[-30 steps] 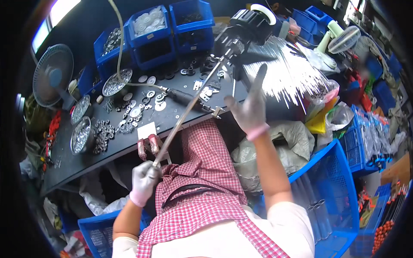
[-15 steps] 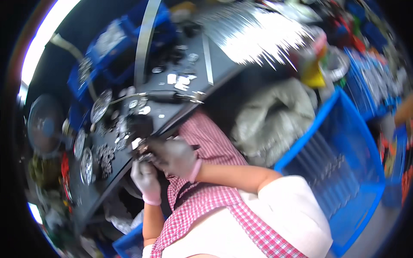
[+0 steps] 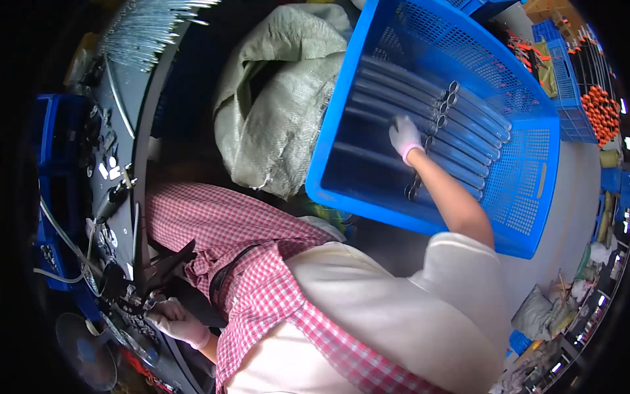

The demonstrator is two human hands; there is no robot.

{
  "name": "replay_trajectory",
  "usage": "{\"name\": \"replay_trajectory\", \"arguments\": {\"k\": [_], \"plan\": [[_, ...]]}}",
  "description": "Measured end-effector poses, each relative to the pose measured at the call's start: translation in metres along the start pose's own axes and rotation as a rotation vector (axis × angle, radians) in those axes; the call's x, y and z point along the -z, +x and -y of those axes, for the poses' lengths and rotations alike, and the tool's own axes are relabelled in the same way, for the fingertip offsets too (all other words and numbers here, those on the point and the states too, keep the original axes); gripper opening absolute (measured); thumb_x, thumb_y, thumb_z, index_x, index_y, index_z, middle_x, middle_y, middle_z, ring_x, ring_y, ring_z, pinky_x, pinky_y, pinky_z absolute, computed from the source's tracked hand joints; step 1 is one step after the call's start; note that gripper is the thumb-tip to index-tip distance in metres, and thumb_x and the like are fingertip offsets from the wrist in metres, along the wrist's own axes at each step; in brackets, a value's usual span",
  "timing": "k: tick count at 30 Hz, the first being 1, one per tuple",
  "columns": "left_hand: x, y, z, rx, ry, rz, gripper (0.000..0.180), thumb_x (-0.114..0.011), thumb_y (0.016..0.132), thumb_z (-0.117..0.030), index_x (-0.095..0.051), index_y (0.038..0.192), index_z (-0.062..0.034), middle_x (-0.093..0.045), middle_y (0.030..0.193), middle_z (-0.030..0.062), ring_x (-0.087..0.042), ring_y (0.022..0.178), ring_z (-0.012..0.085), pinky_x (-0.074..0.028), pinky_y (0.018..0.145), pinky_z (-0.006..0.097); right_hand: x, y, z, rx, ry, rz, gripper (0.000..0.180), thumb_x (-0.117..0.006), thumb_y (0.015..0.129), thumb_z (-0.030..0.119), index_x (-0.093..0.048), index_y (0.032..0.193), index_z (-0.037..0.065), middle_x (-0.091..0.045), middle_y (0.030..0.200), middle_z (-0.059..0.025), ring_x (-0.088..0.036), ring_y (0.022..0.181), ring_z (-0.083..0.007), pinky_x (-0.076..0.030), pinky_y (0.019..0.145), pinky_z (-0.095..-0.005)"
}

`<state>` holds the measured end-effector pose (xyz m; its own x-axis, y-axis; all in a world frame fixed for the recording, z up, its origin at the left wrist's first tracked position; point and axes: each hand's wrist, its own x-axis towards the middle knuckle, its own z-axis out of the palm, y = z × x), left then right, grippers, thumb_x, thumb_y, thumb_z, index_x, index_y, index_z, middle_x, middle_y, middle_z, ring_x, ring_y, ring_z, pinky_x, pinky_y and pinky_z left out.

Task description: Assembling mechanical components such as caulking guns by fitting washers, nuts, and metal tubes together at a workstation.

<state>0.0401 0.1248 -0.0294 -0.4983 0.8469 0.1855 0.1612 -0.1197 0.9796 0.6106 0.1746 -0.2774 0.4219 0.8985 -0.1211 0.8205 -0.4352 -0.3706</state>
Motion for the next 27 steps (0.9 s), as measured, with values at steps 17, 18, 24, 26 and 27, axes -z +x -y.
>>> {"name": "replay_trajectory", "arguments": {"k": [17,18,24,26,27], "plan": [[-0.011,-0.009,-0.034,0.026,0.101,-0.475,0.035,-0.038,0.103,-0.031,-0.038,0.073,-0.0126,-0.018,0.056,-0.0052,-0.014,0.043,0.0052,-0.014,0.040,0.022,-0.146,0.130,-0.041,0.012,-0.241,0.056,0.045,-0.057,0.088,0.028,-0.050,0.129,0.012,-0.055,0.124,-0.0176,-0.054,0.113,-0.0329,-0.047,0.091,-0.0450],[-0.019,-0.009,-0.036,0.053,0.078,-0.537,0.034,-0.038,0.103,-0.030,-0.038,0.074,-0.0125,-0.018,0.056,-0.0052,-0.014,0.043,0.0051,-0.014,0.040,0.022,-0.159,0.126,-0.041,0.020,-0.233,0.049,0.045,-0.057,0.088,0.028,-0.050,0.129,0.012,-0.055,0.124,-0.0176,-0.054,0.113,-0.0329,-0.047,0.091,-0.0450],[-0.012,-0.007,-0.029,0.026,-0.035,-0.413,0.031,-0.039,0.103,-0.029,-0.045,0.079,-0.0093,-0.018,0.056,-0.0058,-0.014,0.043,0.0047,-0.015,0.039,0.021,-0.140,0.130,-0.034,-0.004,-0.369,0.381,0.041,-0.060,0.081,0.010,-0.058,0.123,0.009,-0.055,0.123,-0.0185,-0.057,0.108,-0.0345,-0.048,0.092,-0.0415],[0.016,-0.007,-0.015,-0.006,-0.092,-0.275,0.031,-0.039,0.102,-0.031,-0.051,0.089,-0.0049,-0.017,0.057,-0.0066,-0.014,0.044,0.0039,-0.014,0.041,0.021,-0.117,0.114,-0.044,0.179,-0.359,0.131,0.041,-0.062,0.078,0.013,-0.061,0.119,0.009,-0.061,0.112,-0.0180,-0.059,0.104,-0.0339,-0.048,0.090,-0.0398],[-0.002,-0.009,-0.019,0.006,-0.054,-0.369,0.032,-0.041,0.101,-0.032,-0.051,0.085,-0.0072,-0.017,0.055,-0.0074,-0.014,0.043,0.0037,-0.013,0.041,0.022,-0.109,0.111,-0.056,0.126,-0.131,0.046,0.041,-0.064,0.076,0.016,-0.061,0.116,0.008,-0.063,0.107,-0.0184,-0.060,0.100,-0.0341,-0.049,0.087,-0.0401]]}}
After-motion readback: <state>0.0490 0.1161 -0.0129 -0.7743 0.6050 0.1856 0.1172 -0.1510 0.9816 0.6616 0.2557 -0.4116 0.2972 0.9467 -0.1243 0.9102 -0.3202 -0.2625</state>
